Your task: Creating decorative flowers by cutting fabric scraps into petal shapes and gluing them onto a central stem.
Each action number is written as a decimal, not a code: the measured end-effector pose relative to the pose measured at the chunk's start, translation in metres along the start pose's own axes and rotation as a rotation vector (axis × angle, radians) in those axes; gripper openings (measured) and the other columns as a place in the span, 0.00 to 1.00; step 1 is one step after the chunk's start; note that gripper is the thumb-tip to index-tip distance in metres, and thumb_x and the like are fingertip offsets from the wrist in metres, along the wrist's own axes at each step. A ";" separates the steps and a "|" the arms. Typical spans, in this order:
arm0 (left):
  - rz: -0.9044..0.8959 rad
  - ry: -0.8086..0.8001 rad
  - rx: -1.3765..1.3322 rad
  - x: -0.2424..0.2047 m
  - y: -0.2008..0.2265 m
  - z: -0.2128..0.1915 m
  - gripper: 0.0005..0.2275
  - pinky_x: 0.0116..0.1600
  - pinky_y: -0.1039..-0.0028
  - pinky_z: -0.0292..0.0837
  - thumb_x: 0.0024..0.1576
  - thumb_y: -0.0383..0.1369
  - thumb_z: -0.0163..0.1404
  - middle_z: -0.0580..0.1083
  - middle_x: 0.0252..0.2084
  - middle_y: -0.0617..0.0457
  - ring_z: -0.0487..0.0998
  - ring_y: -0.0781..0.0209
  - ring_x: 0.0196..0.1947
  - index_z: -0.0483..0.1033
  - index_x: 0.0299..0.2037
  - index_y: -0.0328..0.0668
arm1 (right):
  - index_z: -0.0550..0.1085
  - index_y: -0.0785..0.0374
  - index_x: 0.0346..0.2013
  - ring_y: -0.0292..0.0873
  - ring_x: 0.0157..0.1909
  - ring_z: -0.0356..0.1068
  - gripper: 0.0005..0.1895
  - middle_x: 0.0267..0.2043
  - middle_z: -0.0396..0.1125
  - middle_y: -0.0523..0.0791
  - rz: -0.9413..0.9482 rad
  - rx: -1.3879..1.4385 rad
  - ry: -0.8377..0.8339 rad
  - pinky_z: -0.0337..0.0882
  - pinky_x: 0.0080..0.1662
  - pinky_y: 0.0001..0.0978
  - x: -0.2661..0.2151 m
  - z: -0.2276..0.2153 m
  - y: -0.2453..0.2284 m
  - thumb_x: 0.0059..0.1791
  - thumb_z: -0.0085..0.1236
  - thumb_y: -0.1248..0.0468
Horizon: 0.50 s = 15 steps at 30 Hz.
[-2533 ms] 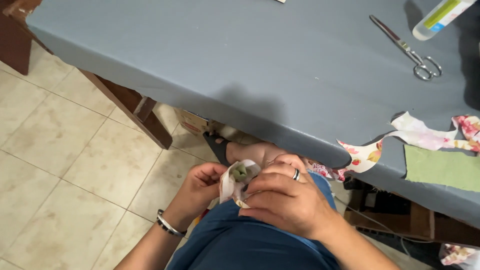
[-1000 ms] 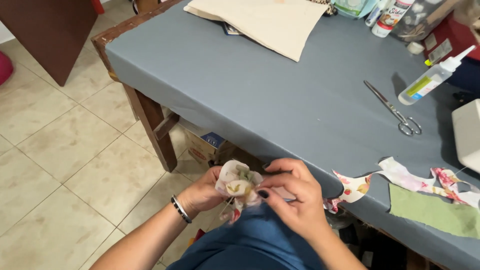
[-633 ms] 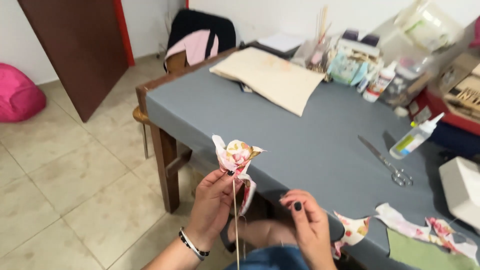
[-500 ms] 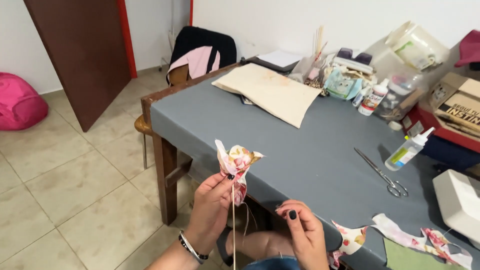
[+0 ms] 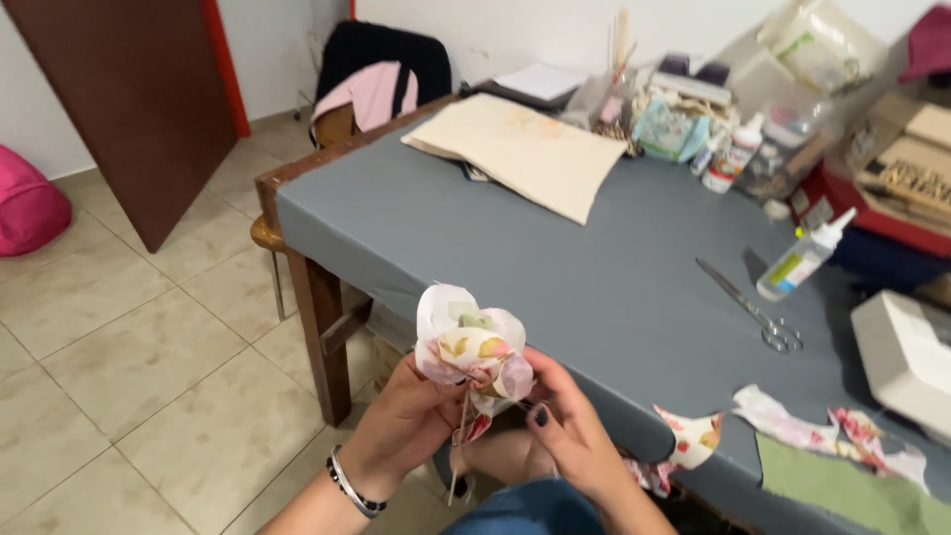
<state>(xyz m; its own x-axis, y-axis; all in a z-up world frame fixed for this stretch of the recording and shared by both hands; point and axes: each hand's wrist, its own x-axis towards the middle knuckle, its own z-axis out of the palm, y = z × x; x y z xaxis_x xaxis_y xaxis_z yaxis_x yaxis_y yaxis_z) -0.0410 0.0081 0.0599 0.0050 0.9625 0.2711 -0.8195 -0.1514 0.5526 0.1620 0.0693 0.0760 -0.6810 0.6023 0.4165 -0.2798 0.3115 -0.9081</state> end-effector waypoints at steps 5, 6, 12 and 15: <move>-0.016 0.025 0.042 -0.001 -0.005 -0.011 0.19 0.46 0.63 0.81 0.53 0.23 0.59 0.80 0.49 0.38 0.82 0.50 0.44 0.74 0.55 0.25 | 0.74 0.64 0.52 0.42 0.60 0.67 0.19 0.61 0.65 0.48 0.065 -0.147 0.063 0.66 0.58 0.33 0.010 -0.005 -0.001 0.49 0.59 0.59; -0.010 0.048 0.085 -0.001 -0.004 -0.014 0.18 0.51 0.64 0.80 0.52 0.23 0.61 0.80 0.48 0.40 0.82 0.51 0.47 0.76 0.52 0.25 | 0.77 0.61 0.45 0.40 0.53 0.71 0.11 0.56 0.69 0.47 0.056 -0.197 0.132 0.70 0.52 0.31 0.011 -0.007 0.003 0.50 0.61 0.61; -0.060 0.081 0.170 0.003 -0.006 -0.016 0.21 0.21 0.57 0.78 0.51 0.29 0.63 0.80 0.40 0.36 0.81 0.43 0.26 0.75 0.51 0.21 | 0.65 0.64 0.58 0.40 0.48 0.75 0.25 0.47 0.75 0.48 0.287 0.136 0.124 0.76 0.49 0.32 0.005 -0.005 0.020 0.48 0.60 0.76; -0.052 0.134 0.159 0.003 -0.015 -0.038 0.20 0.54 0.59 0.81 0.50 0.25 0.63 0.80 0.52 0.36 0.81 0.43 0.51 0.77 0.53 0.27 | 0.74 0.68 0.49 0.36 0.41 0.76 0.12 0.41 0.77 0.46 0.343 0.160 0.050 0.74 0.42 0.25 0.000 -0.013 0.036 0.50 0.59 0.73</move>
<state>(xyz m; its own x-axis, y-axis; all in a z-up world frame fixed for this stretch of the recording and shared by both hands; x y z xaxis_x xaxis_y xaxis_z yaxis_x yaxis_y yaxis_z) -0.0506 0.0214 0.0229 -0.0405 0.9897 0.1375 -0.7193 -0.1244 0.6835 0.1614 0.0901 0.0437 -0.7208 0.6878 0.0855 -0.1463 -0.0304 -0.9888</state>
